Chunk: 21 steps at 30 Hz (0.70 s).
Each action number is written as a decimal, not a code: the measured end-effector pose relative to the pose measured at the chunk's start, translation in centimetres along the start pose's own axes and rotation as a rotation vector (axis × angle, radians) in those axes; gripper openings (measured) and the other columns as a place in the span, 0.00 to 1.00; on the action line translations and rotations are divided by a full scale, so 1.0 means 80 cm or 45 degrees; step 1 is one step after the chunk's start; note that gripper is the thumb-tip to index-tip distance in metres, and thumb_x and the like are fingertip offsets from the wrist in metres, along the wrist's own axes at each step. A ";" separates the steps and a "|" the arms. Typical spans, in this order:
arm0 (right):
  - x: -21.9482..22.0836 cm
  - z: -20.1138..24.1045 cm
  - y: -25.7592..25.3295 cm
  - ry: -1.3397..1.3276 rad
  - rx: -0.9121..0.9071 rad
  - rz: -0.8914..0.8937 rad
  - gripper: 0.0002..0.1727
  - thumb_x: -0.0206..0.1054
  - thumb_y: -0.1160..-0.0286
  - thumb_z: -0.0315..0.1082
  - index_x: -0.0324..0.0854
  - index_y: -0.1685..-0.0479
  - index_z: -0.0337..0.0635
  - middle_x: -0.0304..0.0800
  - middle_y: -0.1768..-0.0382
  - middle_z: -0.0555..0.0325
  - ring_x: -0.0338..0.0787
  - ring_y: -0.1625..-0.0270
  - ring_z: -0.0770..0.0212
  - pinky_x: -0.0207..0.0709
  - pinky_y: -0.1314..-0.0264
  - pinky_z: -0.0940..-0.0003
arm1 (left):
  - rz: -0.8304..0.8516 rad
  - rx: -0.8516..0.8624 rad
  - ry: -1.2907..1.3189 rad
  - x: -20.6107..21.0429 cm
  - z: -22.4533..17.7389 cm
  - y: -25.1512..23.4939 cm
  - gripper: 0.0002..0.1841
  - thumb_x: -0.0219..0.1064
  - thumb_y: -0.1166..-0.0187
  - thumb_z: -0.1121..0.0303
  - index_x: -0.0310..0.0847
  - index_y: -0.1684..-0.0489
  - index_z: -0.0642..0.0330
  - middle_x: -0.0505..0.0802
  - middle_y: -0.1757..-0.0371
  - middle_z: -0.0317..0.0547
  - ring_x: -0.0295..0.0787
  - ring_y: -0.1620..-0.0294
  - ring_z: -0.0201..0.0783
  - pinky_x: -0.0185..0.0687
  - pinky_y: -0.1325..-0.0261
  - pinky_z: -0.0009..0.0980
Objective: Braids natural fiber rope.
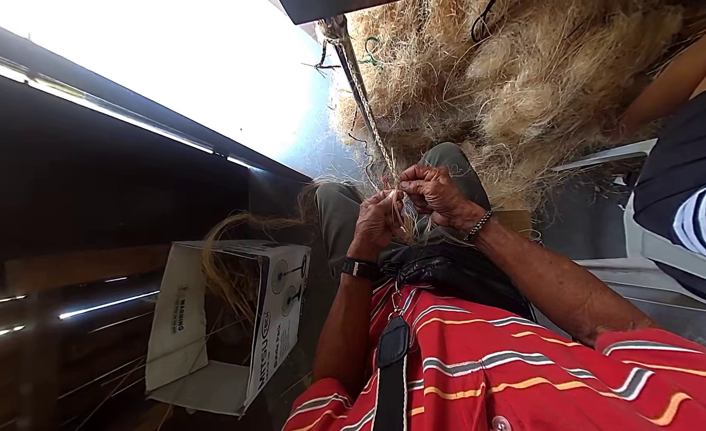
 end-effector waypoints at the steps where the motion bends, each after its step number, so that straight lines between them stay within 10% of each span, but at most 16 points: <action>1: -0.002 -0.003 0.000 0.027 -0.020 0.014 0.04 0.65 0.18 0.30 0.84 0.54 0.47 0.69 0.85 0.65 0.54 0.91 0.76 0.47 0.92 0.81 | 0.055 -0.068 0.087 -0.003 0.004 -0.002 0.08 0.56 0.16 0.74 0.82 0.62 0.57 0.83 0.79 0.36 0.73 0.87 0.25 0.73 0.84 0.19; 8: -0.002 -0.009 -0.003 0.204 -0.117 0.033 0.04 0.62 0.15 0.28 0.82 0.51 0.44 0.86 0.73 0.56 0.69 0.87 0.73 0.59 0.90 0.81 | 0.216 -0.255 0.258 -0.012 0.019 -0.014 0.09 0.57 0.18 0.73 0.80 0.67 0.54 0.81 0.81 0.35 0.73 0.87 0.27 0.74 0.82 0.22; 15: 0.004 -0.008 0.003 0.408 -0.279 -0.091 0.05 0.60 0.15 0.27 0.82 0.53 0.41 0.81 0.76 0.59 0.73 0.82 0.71 0.64 0.83 0.80 | -0.145 0.383 -0.363 -0.012 0.015 -0.004 0.12 0.66 0.17 0.63 0.82 0.41 0.54 0.91 0.51 0.38 0.88 0.53 0.32 0.87 0.48 0.33; 21: 0.005 -0.008 0.005 0.488 -0.362 -0.083 0.06 0.59 0.15 0.26 0.83 0.55 0.39 0.79 0.79 0.59 0.72 0.83 0.71 0.65 0.82 0.78 | -0.121 0.671 -0.844 0.005 0.002 0.011 0.09 0.70 0.20 0.73 0.87 0.46 0.60 0.91 0.64 0.40 0.81 0.76 0.28 0.81 0.72 0.25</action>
Point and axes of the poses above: each hand's wrist, its own y-axis away from the middle knuckle, its own x-axis out of the palm, z = x × y, the point moved 1 cm from there along -y, towards the middle knuckle
